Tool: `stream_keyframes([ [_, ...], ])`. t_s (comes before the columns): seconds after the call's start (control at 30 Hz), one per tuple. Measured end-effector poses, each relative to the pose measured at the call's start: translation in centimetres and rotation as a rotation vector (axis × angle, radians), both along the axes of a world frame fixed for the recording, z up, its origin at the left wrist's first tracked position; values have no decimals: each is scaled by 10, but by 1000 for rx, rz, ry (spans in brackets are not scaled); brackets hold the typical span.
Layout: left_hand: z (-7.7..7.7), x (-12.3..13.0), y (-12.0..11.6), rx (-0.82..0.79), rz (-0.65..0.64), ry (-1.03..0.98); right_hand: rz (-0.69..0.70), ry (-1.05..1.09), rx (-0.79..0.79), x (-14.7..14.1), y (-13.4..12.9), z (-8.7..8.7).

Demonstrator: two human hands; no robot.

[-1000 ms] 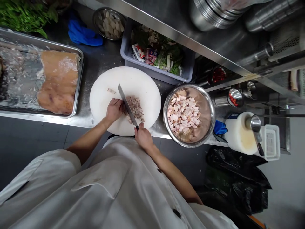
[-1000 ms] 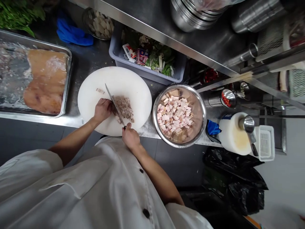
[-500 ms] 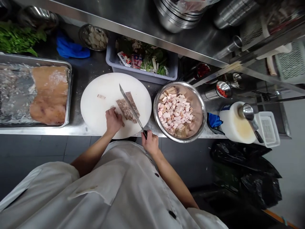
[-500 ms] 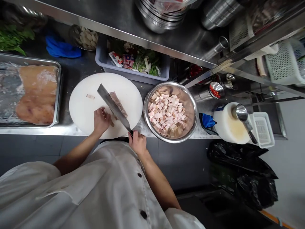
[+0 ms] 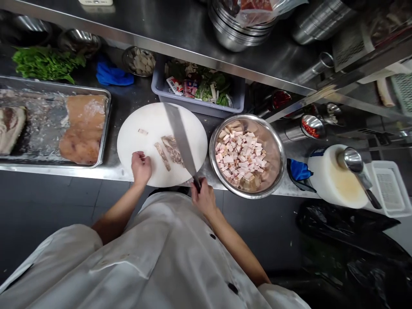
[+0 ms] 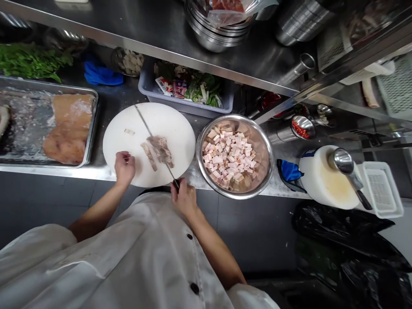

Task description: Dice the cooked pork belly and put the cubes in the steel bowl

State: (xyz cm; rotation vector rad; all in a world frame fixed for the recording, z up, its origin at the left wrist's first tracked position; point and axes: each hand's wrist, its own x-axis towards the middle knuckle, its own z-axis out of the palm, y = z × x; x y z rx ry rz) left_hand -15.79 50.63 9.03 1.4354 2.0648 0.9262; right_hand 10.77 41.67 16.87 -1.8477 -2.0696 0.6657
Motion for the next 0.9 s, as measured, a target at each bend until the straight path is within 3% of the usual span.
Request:
stream_keyframes([
  [0.07,4,22,8,-25,78,-64,-59,55,29,1,2,-4],
  [0.17,13,45,14,42,217,-111,-66,141,-34,-5,14,-27],
  [0.23,20,49,11,47,199,-67,-73,161,-72,-4,19,-42],
  [0.3,27,52,5,1,25,29,-128,135,-48,8,16,-48],
  [0.4,37,70,13,-12,-370,233,-264,86,42,45,0,-40],
  [0.53,44,115,61,-55,-883,446,-425,86,113,94,-26,-20],
  [0.6,43,131,86,-132,-1038,519,-500,119,109,108,-38,-16],
  [0.7,46,133,100,-125,-1126,522,-622,249,51,116,-57,-20],
  [0.8,79,121,84,0,-1106,322,-762,407,19,118,-77,-24],
  [0.9,152,117,51,244,-1071,62,-898,530,23,122,-90,-22],
])
